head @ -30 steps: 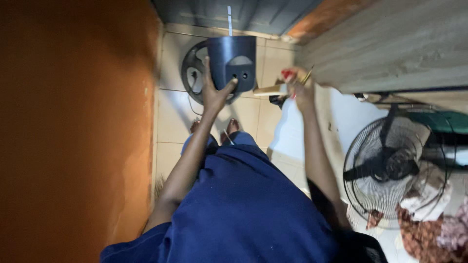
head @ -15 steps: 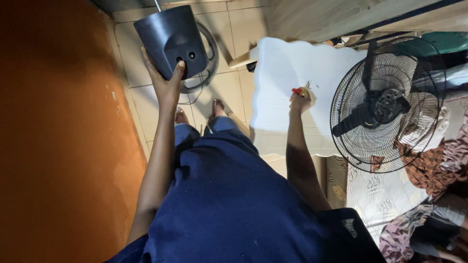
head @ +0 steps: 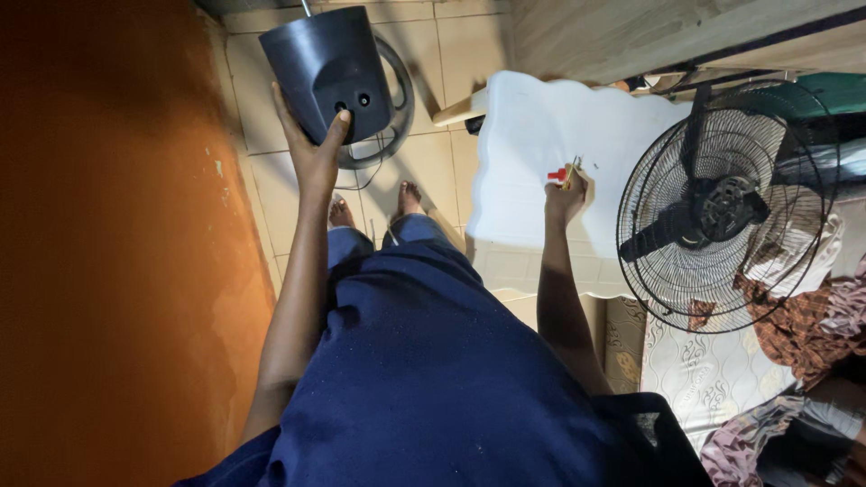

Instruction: The person uses a screwdriver to remove screws from the back casing of a standing fan. They detach the casing and set it aside, then proceed to remove the rear fan guard, exposing the internal motor and wiring.

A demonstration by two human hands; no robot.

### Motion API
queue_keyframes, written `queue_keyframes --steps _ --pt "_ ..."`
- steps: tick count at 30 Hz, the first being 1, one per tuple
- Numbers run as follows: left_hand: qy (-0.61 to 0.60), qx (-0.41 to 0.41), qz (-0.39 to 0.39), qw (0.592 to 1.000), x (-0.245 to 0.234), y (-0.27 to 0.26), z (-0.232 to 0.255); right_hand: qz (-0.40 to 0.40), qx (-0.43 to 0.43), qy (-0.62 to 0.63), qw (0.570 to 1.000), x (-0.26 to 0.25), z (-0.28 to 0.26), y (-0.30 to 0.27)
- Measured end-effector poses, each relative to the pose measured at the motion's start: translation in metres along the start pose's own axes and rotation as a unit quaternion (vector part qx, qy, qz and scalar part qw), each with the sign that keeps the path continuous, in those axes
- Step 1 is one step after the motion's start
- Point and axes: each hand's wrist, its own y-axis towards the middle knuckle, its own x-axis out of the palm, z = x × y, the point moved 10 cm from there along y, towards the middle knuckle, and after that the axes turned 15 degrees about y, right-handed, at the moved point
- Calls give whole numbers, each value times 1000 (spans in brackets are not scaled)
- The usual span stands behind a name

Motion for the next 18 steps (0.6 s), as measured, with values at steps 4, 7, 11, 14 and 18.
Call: queue_keyframes --steps 4,7,11,14,18 --pt "4 8 21 1000 0 0 -2 51 39 72 995 -11 1 0" --pt "47 15 37 998 -2 3 2 34 120 191 974 14 -7 -3" --pt "24 -43 14 999 2 1 -8 -230 279 365 857 142 -73 -52" --pt "-29 -86 -12 996 7 3 -17 -364 332 417 764 235 -158 -92" --pt "-22 -95 -27 995 6 3 -21 -406 360 462 702 287 -236 -107"
